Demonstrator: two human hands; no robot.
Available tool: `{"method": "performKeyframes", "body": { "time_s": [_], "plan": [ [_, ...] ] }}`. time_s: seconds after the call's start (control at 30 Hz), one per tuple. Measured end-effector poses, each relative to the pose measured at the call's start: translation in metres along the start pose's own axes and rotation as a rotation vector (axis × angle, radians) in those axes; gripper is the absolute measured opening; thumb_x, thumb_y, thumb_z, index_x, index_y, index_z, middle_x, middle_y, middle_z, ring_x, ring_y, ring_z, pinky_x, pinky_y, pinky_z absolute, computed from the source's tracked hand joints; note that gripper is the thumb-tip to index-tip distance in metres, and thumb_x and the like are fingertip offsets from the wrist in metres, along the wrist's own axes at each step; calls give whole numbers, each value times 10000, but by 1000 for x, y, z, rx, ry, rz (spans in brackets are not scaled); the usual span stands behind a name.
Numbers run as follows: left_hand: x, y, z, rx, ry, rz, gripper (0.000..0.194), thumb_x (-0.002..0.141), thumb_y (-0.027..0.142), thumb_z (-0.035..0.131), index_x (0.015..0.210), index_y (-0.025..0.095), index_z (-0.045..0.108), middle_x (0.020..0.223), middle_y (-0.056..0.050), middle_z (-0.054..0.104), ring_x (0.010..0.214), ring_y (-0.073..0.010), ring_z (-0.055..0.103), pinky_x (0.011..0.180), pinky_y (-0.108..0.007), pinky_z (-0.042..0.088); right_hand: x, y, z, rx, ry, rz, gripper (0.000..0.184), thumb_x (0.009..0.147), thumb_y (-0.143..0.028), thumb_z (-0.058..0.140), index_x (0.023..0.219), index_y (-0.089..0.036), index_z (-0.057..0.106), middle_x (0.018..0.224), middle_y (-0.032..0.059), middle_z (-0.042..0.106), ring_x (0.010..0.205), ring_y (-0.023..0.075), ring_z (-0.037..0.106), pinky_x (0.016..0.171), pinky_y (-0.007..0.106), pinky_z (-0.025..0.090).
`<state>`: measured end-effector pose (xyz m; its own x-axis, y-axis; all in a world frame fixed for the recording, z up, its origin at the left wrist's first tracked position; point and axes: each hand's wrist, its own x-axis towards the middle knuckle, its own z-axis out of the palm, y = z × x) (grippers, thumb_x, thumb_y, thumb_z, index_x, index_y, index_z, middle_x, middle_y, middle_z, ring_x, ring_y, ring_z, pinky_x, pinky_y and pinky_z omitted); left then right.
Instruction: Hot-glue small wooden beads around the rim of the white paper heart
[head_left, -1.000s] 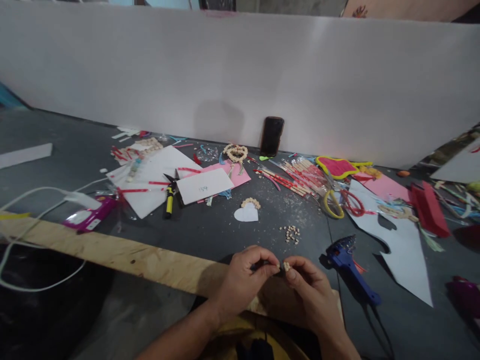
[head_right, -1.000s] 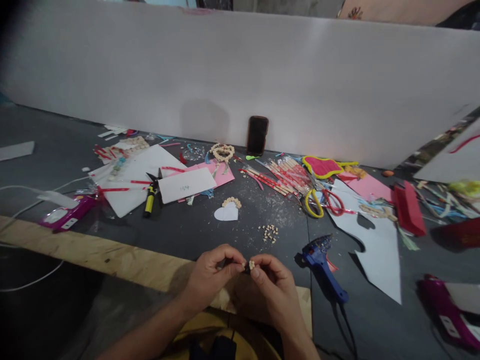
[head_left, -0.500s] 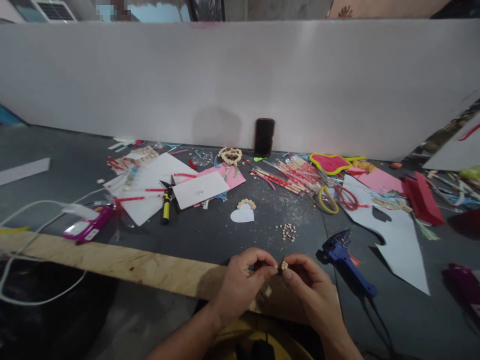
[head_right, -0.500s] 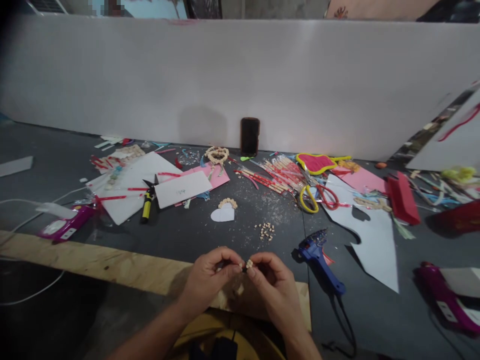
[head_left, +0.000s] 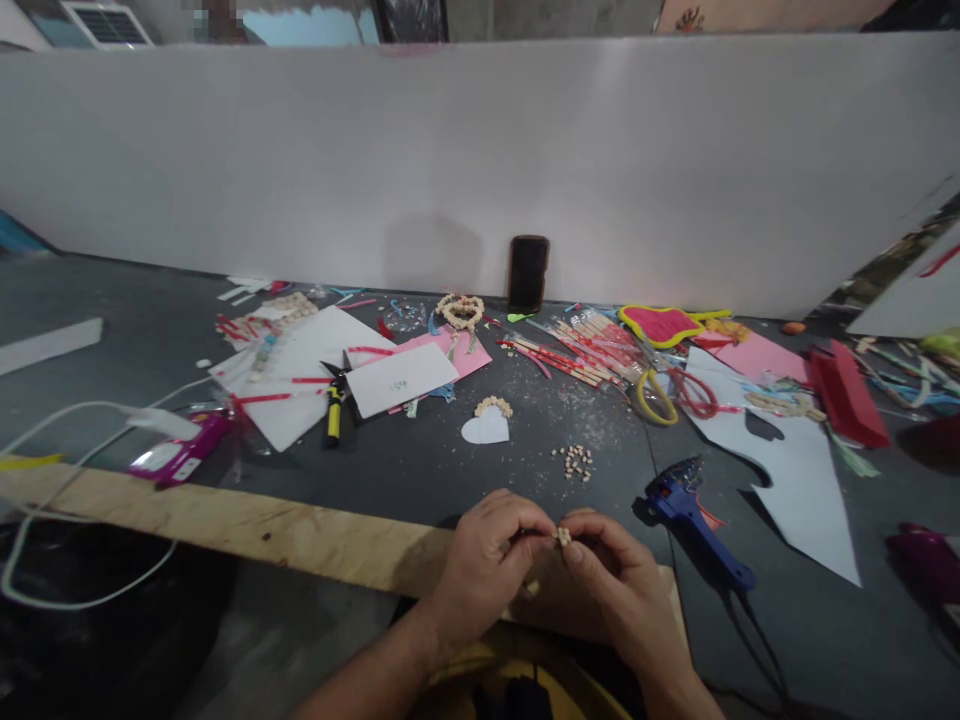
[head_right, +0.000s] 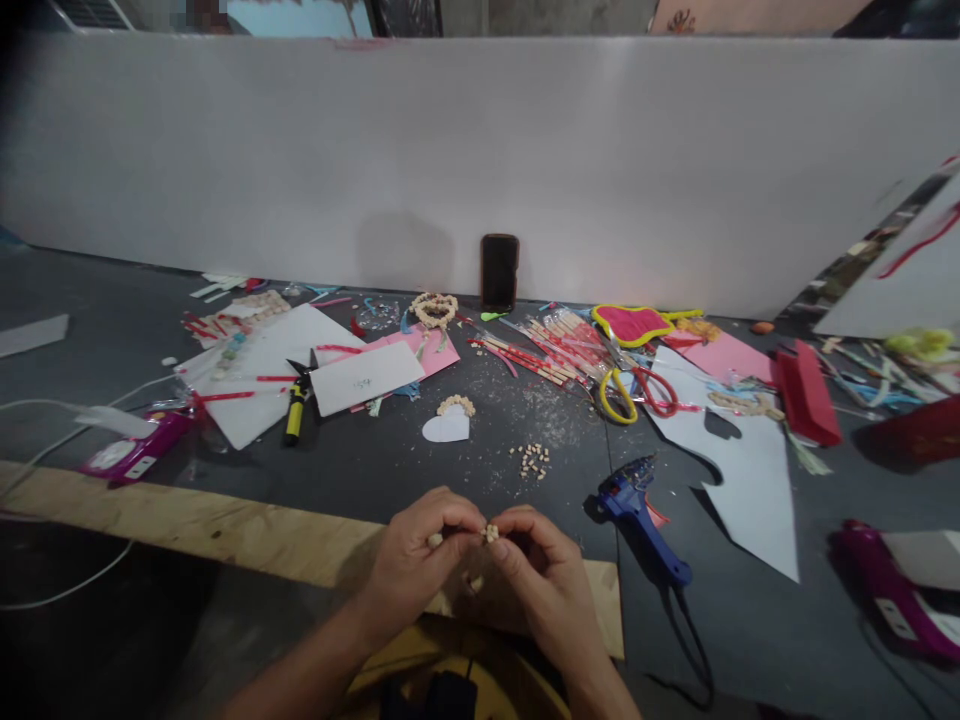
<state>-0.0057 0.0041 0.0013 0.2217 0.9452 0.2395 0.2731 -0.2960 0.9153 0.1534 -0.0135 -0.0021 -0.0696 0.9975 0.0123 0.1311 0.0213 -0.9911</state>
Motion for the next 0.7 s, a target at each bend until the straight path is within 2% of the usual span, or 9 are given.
{"method": "performKeyframes", "body": {
  "time_s": [0.3,0.6,0.7],
  "plan": [
    [1,1,-1,38,-20,59,148,794,120,577,744,225,668,725,-24,699,698,-161,597,711,-270,413,-2,2,-2,21,-16,-15,76,772,-288,635,810,-239,679,810,7,656,774,154,608,705,223,485],
    [0,-3,0,57,-3,228,148,825,129,543,767,205,657,727,-20,699,679,-139,602,702,-262,420,-2,7,-2,22,14,-53,83,765,-291,641,809,-234,682,786,14,657,745,155,612,666,221,497],
    [-2,-2,1,2,13,131,89,798,146,586,814,198,657,750,-14,693,696,-135,585,676,-243,418,-2,7,-2,50,55,-89,58,765,-260,646,813,-254,678,781,-5,654,731,136,616,657,192,495]
  ]
}}
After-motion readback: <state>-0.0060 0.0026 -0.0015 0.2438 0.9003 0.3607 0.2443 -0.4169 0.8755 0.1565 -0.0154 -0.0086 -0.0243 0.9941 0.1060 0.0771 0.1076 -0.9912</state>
